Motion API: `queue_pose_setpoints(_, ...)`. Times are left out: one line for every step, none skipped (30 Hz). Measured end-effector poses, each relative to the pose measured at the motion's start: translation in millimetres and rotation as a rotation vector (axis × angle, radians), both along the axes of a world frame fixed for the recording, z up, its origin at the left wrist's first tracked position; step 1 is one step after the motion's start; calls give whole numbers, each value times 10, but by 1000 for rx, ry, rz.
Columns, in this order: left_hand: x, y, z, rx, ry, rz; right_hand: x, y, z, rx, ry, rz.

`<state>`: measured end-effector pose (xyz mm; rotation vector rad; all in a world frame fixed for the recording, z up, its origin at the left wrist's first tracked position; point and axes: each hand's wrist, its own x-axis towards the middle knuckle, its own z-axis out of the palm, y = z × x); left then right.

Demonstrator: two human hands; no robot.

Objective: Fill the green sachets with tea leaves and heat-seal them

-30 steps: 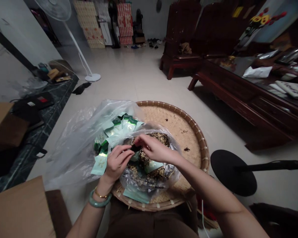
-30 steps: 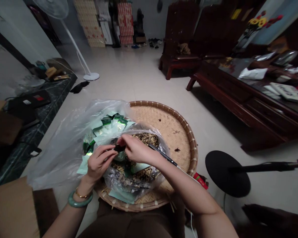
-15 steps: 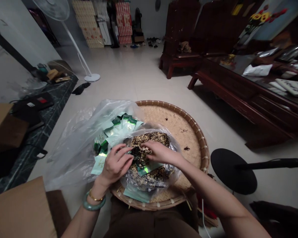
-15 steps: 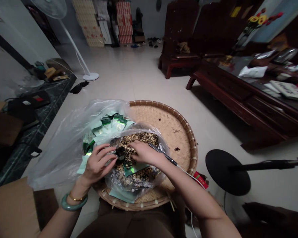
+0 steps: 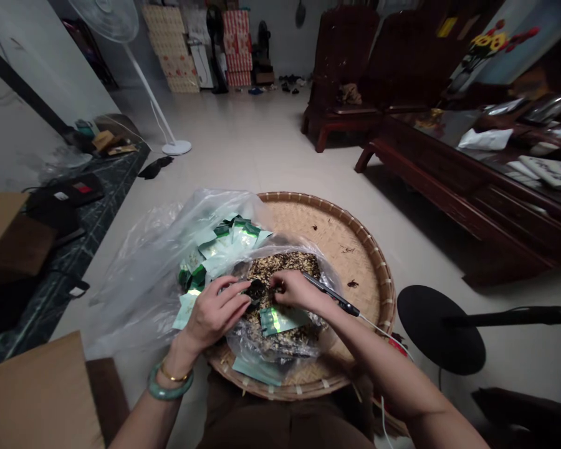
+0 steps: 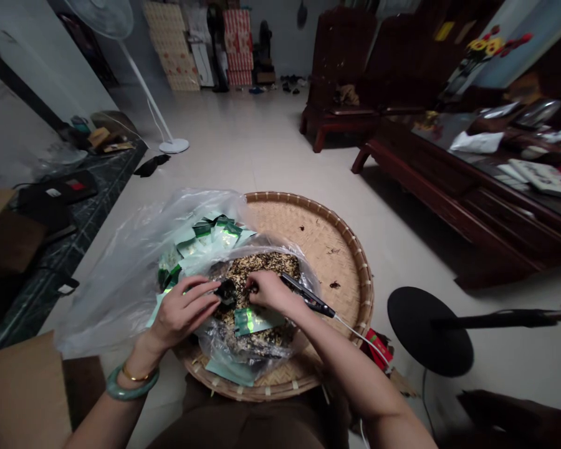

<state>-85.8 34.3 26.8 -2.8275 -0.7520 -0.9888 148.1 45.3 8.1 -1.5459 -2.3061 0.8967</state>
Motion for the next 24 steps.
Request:
queue_pose_setpoints(4,5,-3,5,-8,1,37,-2,89,6,47,-34)
queue_pose_setpoints(9,10,-7,9,-16,1,62,-11,190,13,134,-82)
queue_pose_setpoints(15,15,-10,10,-22,1,73,-26,295,24,233,-118)
queue_pose_setpoints(22,20,-14,10,-26,3,69,-45,398,45,324,-128)
queue_pose_setpoints(29,23,-17,8,-30,7,51,-67,492,67,393,-119)
queue_pose_setpoints(34,25,-19,5,-36,11,22,-88,572,86,435,-98)
queue_pose_setpoints(39,27,-21,2,-45,15,-12,-109,633,99,456,-78)
queue_pose_setpoints(41,26,-21,-1,-53,20,-48,-127,674,104,462,-60)
queue_pose_setpoints(42,25,-20,-5,-61,23,-80,-143,698,106,460,-50)
queue_pose_setpoints(41,24,-19,-9,-65,25,-105,-156,706,108,452,-45)
queue_pose_setpoints(39,21,-18,-15,-65,25,-120,-169,702,115,438,-39)
queue_pose_setpoints(37,19,-16,-20,-64,25,-126,-181,692,134,415,-26)
queue_pose_setpoints(35,17,-15,-26,-61,25,-126,-194,679,160,379,-4)
queue_pose_setpoints(33,15,-14,-29,-62,25,-123,-208,666,187,326,28)
queue_pose_setpoints(33,13,-14,-31,-64,27,-121,-223,656,207,262,65)
queue_pose_setpoints(34,12,-14,-32,-66,29,-122,-237,648,218,195,100)
queue_pose_setpoints(36,11,-15,-31,-68,31,-130,-250,642,223,132,125)
queue_pose_setpoints(38,9,-17,-30,-68,30,-145,-260,638,224,80,138)
queue_pose_setpoints(40,8,-19,-31,-68,29,-163,-267,634,226,42,138)
queue_pose_setpoints(41,6,-22,-33,-68,28,-184,-269,628,232,17,133)
queue_pose_setpoints(42,4,-26,-37,-70,28,-204,-267,619,238,4,129)
queue_pose_setpoints(40,2,-29,-42,-73,30,-219,-261,607,241,5,130)
queue_pose_setpoints(38,0,-33,-47,-78,33,-227,-253,593,240,20,136)
queue_pose_setpoints(34,-2,-37,-52,-83,36,-227,-242,576,236,50,143)
